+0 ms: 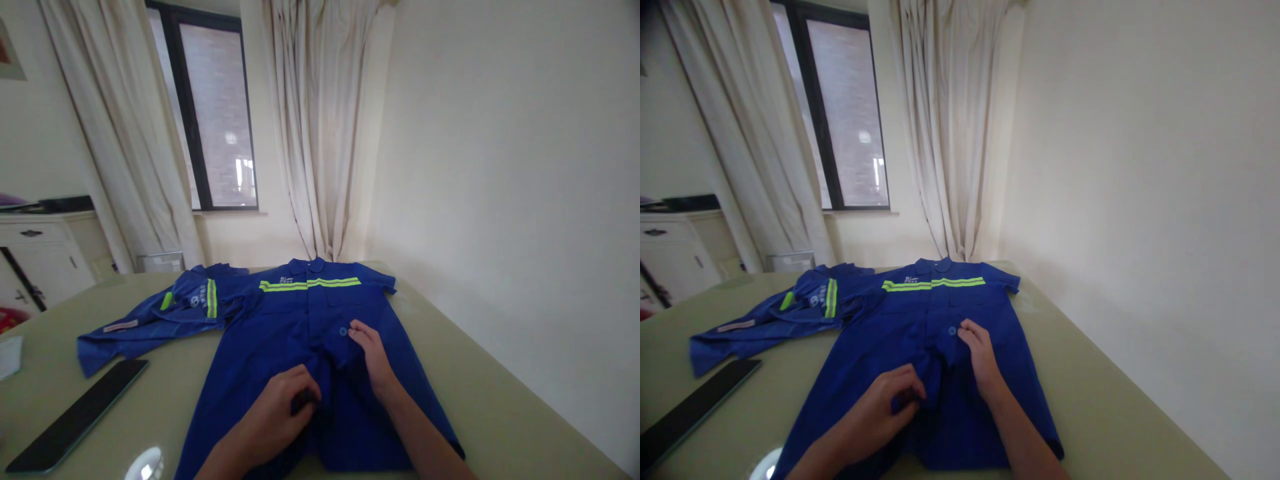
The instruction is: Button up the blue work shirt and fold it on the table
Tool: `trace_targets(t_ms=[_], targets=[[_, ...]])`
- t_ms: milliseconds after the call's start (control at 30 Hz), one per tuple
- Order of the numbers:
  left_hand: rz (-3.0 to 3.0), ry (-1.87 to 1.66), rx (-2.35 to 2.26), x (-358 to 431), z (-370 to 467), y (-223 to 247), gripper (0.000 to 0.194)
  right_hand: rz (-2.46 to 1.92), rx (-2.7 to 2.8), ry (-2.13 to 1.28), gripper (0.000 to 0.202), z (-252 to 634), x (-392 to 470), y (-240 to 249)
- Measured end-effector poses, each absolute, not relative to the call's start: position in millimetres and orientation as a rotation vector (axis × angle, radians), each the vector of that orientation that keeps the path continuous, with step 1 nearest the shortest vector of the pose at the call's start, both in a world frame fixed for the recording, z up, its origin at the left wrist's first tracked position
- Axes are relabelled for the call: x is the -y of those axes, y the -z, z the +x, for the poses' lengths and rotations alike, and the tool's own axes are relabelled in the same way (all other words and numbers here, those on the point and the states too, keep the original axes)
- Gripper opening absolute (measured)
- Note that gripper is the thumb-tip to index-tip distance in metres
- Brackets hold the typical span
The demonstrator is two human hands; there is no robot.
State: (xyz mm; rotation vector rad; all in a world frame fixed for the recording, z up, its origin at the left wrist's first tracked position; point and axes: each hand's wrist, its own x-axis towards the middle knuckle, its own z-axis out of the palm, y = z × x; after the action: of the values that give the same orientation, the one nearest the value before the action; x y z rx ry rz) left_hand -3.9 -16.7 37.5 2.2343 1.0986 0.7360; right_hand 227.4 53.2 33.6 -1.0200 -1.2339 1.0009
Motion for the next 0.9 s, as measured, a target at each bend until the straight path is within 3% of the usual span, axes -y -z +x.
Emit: trace_targets(t_ms=[33,133,233,333,467,567,900], targets=[[2.071,-0.625,-1.051,18,-4,-39,0.009,-0.992,1.18,-1.085,0.042,236,-57,-36],[1.652,-0.355,-0.881,15,-5,-37,0.031,-0.919,1.149,-1.361,0.049,250,-63,-40],[1.727,-0.509,-1.044,6,-2,-25,0.036,-0.959,1.286,-1.438,0.052,245,-60,-35],[2.154,-0.787,-1.227,-1,3,-10,0.021,-1.136,1.633,-1.207,0.049,227,-51,-25],[2.32,-0.862,-1.321,-6,10,6,0.037,-1.331,2.142,-0.682,0.043,206,-32,-18],[2.3,-0.87,-1.456,-11,12,13,0.032,-1.376,2.335,-0.441,0.04,201,-21,-22],[2.332,-0.757,-1.527,-16,5,-2,0.029,-1.446,2.209,-0.539,0.015,209,-29,-23]])
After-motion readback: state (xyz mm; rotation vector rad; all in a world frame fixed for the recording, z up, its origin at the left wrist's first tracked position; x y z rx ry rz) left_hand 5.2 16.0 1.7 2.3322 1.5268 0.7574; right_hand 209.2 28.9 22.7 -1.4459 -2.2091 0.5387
